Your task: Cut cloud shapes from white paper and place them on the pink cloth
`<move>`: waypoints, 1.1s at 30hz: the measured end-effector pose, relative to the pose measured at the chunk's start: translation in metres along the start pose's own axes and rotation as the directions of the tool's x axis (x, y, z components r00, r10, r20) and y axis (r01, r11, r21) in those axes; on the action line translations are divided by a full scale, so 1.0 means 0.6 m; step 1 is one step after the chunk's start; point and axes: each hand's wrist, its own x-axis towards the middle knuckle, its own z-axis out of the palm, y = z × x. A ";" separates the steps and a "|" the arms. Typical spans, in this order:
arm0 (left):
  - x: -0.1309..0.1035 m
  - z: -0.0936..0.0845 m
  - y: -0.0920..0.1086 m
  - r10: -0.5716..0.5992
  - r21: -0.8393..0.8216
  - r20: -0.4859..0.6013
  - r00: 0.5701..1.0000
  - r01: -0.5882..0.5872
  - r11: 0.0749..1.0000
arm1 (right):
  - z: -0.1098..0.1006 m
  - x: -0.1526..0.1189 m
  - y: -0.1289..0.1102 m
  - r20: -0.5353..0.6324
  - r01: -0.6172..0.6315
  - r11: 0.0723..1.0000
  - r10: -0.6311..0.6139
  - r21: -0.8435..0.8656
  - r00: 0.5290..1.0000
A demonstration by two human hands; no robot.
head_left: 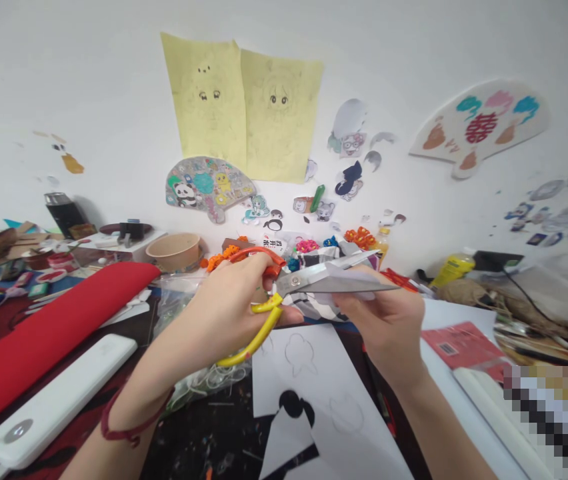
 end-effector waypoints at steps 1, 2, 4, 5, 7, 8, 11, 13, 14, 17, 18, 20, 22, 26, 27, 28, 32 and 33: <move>0.000 0.000 0.001 0.001 0.000 -0.001 1.000 -0.001 1.000 | 0.000 -0.001 0.000 0.001 0.000 1.000 0.000 0.000 1.000; -0.001 0.000 0.001 -0.001 0.001 -0.001 1.000 0.001 1.000 | 0.000 -0.001 0.000 0.001 0.000 1.000 0.000 -0.003 1.000; -0.002 -0.001 0.003 -0.007 -0.003 0.005 1.000 0.007 1.000 | 0.001 -0.001 -0.001 -0.003 0.001 1.000 -0.001 -0.008 1.000; -0.002 -0.002 0.004 -0.010 -0.008 0.011 1.000 0.010 1.000 | 0.001 -0.001 -0.001 -0.008 0.003 1.000 -0.003 -0.010 1.000; -0.003 -0.002 0.005 -0.014 -0.021 0.020 1.000 0.014 1.000 | 0.002 -0.001 -0.002 -0.022 0.004 1.000 -0.005 -0.013 1.000; -0.003 -0.003 0.006 -0.015 -0.026 0.023 1.000 0.016 1.000 | 0.003 0.000 -0.003 -0.027 0.003 1.000 -0.004 -0.014 1.000; -0.003 -0.002 0.007 -0.022 -0.030 0.030 0.999 0.023 0.999 | 0.005 0.000 -0.003 -0.035 -0.005 1.000 0.004 -0.016 0.999; -0.003 -0.002 0.007 -0.018 -0.035 0.028 0.999 0.019 0.999 | 0.007 -0.001 -0.001 -0.049 -0.017 0.999 0.015 -0.031 0.999; -0.003 -0.001 0.007 -0.014 -0.039 0.026 1.000 0.015 0.999 | 0.007 -0.002 0.000 -0.063 -0.024 0.999 0.022 -0.041 0.998; -0.003 0.000 0.008 -0.003 -0.053 0.021 1.000 0.004 0.999 | 0.011 -0.005 0.004 -0.109 -0.045 0.998 0.040 -0.043 0.993; -0.003 0.000 0.009 -0.001 -0.056 0.019 1.000 0.002 0.998 | 0.013 -0.007 0.006 -0.121 -0.050 0.998 0.047 -0.024 0.992; -0.003 0.002 0.010 -0.001 -0.057 0.014 1.000 0.002 0.998 | 0.016 -0.009 0.008 -0.138 -0.063 0.998 0.066 0.025 0.988; -0.003 0.003 0.012 -0.004 -0.059 0.010 1.000 0.005 0.998 | 0.020 -0.011 0.011 -0.156 -0.082 0.994 0.092 0.066 0.983; -0.001 0.004 0.015 -0.008 -0.066 0.000 1.000 0.008 0.998 | 0.024 -0.015 0.016 -0.192 -0.115 0.991 0.125 0.066 0.973; 0.000 0.004 0.015 -0.008 -0.069 -0.002 1.000 0.008 0.998 | 0.025 -0.016 0.017 -0.204 -0.118 0.991 0.130 0.066 0.970; 0.000 0.004 0.016 -0.010 -0.072 0.000 1.000 0.010 0.997 | 0.025 -0.017 0.018 -0.213 -0.122 0.990 0.134 0.070 0.968; 0.000 0.004 0.016 -0.025 -0.070 0.013 1.000 0.026 0.997 | 0.026 -0.018 0.019 -0.222 -0.125 0.987 0.145 0.101 0.964; 0.000 0.005 0.017 -0.030 -0.070 0.014 0.999 0.031 0.997 | 0.027 -0.018 0.019 -0.220 -0.126 0.987 0.145 0.098 0.965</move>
